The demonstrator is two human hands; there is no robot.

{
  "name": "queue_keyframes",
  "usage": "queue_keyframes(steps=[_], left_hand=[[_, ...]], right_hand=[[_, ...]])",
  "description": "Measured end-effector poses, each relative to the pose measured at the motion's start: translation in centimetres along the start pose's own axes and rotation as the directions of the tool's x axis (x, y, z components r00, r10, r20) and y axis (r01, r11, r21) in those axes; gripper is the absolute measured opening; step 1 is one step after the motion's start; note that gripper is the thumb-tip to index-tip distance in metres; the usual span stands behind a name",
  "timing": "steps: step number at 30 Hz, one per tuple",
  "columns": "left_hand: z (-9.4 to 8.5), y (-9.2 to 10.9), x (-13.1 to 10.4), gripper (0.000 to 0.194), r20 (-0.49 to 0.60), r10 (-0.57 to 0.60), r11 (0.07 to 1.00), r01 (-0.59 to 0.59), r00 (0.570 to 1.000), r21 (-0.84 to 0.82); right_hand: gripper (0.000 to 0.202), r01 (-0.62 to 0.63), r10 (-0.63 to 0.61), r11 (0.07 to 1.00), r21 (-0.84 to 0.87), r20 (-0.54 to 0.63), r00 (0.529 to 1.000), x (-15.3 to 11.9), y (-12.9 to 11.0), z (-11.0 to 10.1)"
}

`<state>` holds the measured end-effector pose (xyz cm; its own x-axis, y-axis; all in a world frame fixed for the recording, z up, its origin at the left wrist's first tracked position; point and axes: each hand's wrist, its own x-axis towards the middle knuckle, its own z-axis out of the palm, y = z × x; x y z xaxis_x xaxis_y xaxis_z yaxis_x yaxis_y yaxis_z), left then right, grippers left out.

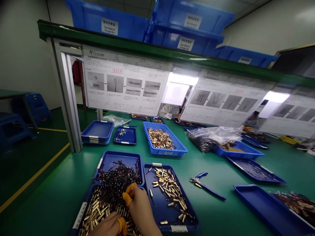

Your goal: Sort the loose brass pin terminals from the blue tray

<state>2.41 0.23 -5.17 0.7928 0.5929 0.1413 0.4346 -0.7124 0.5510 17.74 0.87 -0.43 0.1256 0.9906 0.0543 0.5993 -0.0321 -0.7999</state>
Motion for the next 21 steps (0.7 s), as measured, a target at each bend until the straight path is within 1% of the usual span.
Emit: queue_keyframes(steps=[2, 3, 4, 5, 6, 7, 9, 10, 12, 14, 16, 17, 20, 21], left_hand=[[-1.4, 1.1, 0.0, 0.016, 0.11, -0.118, 0.991, 0.124, 0.987, -0.044], [-2.0, 1.6, 0.0, 0.022, 0.159, -0.169, 0.982, 0.181, 0.973, -0.062], [-2.3, 1.9, 0.0, 0.033, 0.18, -0.202, 0.972, 0.22, 0.963, -0.085], [-2.5, 2.1, -0.1, 0.041, 0.175, -0.215, 0.964, 0.238, 0.961, -0.122], [-2.5, 2.2, -0.2, 0.047, 0.156, -0.217, 0.956, 0.242, 0.964, -0.166], [-2.4, 2.2, -0.3, 0.047, 0.115, -0.216, 0.947, 0.237, 0.97, -0.219], [-2.2, 2.2, -0.3, 0.035, -0.01, -0.24, 0.913, 0.223, 0.971, -0.341], [-2.2, 2.3, -0.3, 0.027, -0.077, -0.278, 0.884, 0.224, 0.958, -0.41], [-2.5, 2.6, 0.0, 0.016, -0.173, -0.375, 0.797, 0.222, 0.911, -0.561], [-3.2, 2.9, 0.3, 0.011, -0.191, -0.448, 0.684, 0.198, 0.873, -0.702], [-3.8, 3.2, 0.5, 0.009, -0.177, -0.476, 0.587, 0.161, 0.862, -0.794], [-4.0, 3.2, 0.5, 0.008, -0.172, -0.479, 0.557, 0.146, 0.861, -0.818], [-4.1, 3.1, 0.5, 0.009, -0.17, -0.478, 0.527, 0.127, 0.861, -0.84], [-4.0, 3.1, 0.4, 0.008, -0.172, -0.48, 0.527, 0.126, 0.86, -0.841]], right_hand=[[0.013, 0.007, -0.006, 0.994, 0.11, -0.011, 1.0, -0.5, -0.2, -0.6], [0.015, 0.003, 0.0, 0.986, 0.165, -0.02, 1.0, -0.9, -0.3, -0.9], [0.016, -0.004, 0.012, 0.973, 0.233, -0.03, 0.999, -1.4, -0.3, -1.2], [0.018, -0.012, 0.027, 0.949, 0.314, -0.042, 0.999, -2.0, -0.2, -1.4], [0.019, -0.023, 0.045, 0.915, 0.404, -0.047, 0.998, -2.6, -0.2, -1.6], [0.02, -0.036, 0.067, 0.87, 0.492, -0.046, 0.997, -3.2, -0.3, -1.7], [0.022, -0.07, 0.11, 0.777, 0.625, -0.026, 0.994, -4.1, -0.5, -1.5], [0.023, -0.085, 0.118, 0.751, 0.655, -0.006, 0.993, -4.5, -0.7, -1.3], [0.022, -0.098, 0.105, 0.736, 0.67, 0.029, 0.994, -4.9, -1.1, -0.8], [0.019, -0.078, 0.068, 0.766, 0.638, 0.04, 0.997, -5.0, -1.4, -0.4], [0.014, -0.05, 0.043, 0.814, 0.578, 0.026, 0.999, -5.1, -1.4, 0.0], [0.012, -0.037, 0.034, 0.837, 0.546, 0.016, 0.999, -5.1, -1.3, 0.2], [0.002, 0.019, -0.009, 0.902, 0.43, -0.026, 1.0, -5.4, -0.9, 0.7], [0.003, 0.048, -0.033, 0.923, 0.382, -0.045, 0.998, -5.5, -0.8, 0.8]])
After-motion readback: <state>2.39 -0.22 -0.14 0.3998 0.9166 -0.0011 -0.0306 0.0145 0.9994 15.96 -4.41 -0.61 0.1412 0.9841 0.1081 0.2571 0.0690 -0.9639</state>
